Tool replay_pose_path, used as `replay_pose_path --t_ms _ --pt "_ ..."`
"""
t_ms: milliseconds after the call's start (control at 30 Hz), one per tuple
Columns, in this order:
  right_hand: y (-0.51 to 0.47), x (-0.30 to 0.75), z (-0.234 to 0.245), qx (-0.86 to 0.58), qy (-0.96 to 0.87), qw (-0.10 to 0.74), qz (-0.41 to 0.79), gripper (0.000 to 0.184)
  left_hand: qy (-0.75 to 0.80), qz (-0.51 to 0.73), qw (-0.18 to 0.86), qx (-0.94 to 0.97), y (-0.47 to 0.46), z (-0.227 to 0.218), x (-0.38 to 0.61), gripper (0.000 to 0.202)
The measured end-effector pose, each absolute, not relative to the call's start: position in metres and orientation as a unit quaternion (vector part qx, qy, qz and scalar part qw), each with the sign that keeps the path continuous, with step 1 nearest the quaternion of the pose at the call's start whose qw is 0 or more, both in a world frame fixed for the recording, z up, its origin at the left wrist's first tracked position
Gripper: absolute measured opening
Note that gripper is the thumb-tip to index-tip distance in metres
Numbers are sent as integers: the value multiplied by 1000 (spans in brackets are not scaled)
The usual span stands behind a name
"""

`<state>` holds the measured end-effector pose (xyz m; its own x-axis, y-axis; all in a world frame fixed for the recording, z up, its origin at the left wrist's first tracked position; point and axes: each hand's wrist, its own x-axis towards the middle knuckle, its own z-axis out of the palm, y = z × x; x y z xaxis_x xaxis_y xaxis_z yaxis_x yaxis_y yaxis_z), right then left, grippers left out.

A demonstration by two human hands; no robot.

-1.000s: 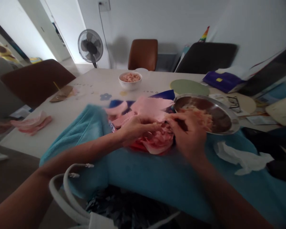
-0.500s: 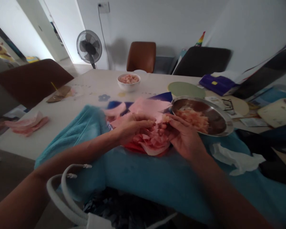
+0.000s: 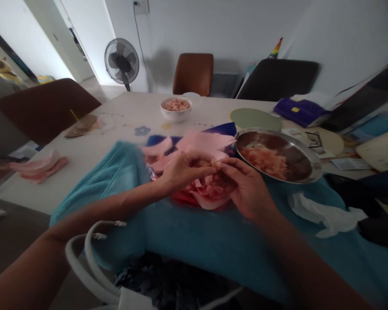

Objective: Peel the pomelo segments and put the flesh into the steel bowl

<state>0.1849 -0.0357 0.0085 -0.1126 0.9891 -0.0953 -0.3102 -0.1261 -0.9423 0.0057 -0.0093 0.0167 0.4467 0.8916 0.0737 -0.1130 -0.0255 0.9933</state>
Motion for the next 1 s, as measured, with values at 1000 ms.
replay_pose_path --t_ms 1000 --pt "-37 183 14 -446 -472 467 600 30 369 375 653 544 -7 14 10 11"
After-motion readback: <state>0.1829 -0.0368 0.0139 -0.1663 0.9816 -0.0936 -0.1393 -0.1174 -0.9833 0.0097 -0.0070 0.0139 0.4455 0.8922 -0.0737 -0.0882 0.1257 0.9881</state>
